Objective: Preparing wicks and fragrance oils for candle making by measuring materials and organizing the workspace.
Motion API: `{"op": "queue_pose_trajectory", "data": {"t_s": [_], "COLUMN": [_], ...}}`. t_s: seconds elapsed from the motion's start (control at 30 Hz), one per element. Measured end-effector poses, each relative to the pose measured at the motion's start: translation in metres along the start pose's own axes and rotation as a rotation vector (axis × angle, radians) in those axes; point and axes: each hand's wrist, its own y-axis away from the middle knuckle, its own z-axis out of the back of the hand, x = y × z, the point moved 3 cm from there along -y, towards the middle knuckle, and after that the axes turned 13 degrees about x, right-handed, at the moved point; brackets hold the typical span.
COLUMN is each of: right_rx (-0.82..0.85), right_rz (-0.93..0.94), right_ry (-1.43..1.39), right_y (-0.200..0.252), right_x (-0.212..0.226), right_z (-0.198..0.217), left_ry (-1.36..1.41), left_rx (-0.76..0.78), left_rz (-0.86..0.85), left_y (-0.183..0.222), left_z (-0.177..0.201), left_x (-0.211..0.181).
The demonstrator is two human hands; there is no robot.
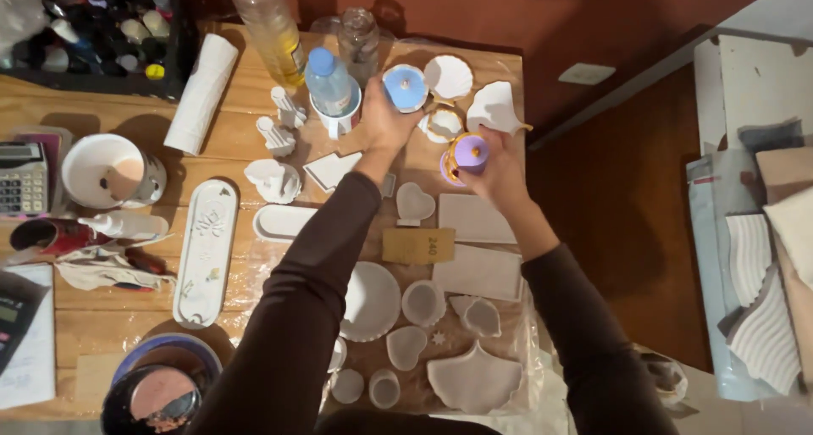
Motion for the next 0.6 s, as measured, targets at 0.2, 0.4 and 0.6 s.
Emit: {"op": "queue_pose_trajectory", "data": {"t_s": [0.2, 0.4, 0.6], "right_rx": [-0.085, -0.163, -0.142], "right_rz": [-0.017, -0.017, 0.028], "right_ry": [0.064, 0.018, -0.016], "right_y": [-0.005, 0.000, -0.004], "right_x": [0.004, 0.003, 0.040], "right_z": [-0.012, -0.012, -0.008], "left_ry": [-0.039, 0.009, -0.068], "left_rx": [0.019, 0.023, 0.117], "left_rz": [0.044, 0.037, 0.150], "left_y": [-0.006, -0.008, 0.016], "left_z": [-0.005, -0.012, 0.001], "left_x": [0.014, 0.030, 0.010]}}
